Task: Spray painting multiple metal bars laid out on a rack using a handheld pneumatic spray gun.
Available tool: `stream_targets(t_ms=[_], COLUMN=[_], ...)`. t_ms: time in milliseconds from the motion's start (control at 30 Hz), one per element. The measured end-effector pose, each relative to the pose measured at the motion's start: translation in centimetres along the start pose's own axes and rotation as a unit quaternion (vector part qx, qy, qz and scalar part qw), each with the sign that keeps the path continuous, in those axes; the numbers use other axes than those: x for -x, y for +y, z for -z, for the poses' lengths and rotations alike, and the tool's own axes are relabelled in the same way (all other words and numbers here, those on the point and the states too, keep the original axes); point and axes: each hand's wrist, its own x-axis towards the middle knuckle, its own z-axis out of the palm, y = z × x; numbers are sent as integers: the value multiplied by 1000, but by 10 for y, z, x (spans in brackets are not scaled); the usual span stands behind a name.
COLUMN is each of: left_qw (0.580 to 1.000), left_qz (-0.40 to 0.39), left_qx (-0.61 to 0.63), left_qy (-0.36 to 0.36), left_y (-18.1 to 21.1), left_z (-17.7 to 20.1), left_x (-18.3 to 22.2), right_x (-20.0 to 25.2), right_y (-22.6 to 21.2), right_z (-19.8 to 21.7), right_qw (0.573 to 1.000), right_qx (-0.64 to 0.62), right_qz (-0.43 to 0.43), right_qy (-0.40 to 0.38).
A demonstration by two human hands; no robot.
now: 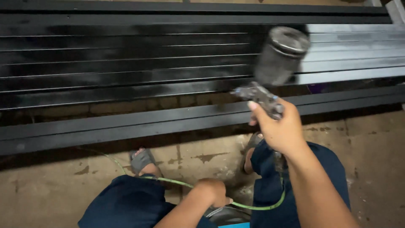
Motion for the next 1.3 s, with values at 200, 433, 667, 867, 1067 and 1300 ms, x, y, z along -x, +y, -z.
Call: stream_targets(t_ms=[200,433,667,867,1067,1300], left_qw=[999,997,998,994,984,965], left_qz=[-7,-24,-12,21,-38,-39], left_qx=[-35,-74,-61,-2,19,88], left_qy=[-31,-10,18,106,170,243], left_y=[-5,-1,-7,0,9,-23], left_z=[-2,-14,-31,-48,-45,-73], left_x=[-25,-42,-73,-105,-136,-202], right_x=[17,68,101,117,150,167], right_y=[42,62,70,61,32,34], right_z=[36,73,93,99,116,131], right_qw=[991,943,939,943,936,935], right_qx=[-63,-253,-255,-208,-267,-252], right_qz=[3,-5,13,-35,-1,-42], right_qy=[118,214,232,256,230,246])
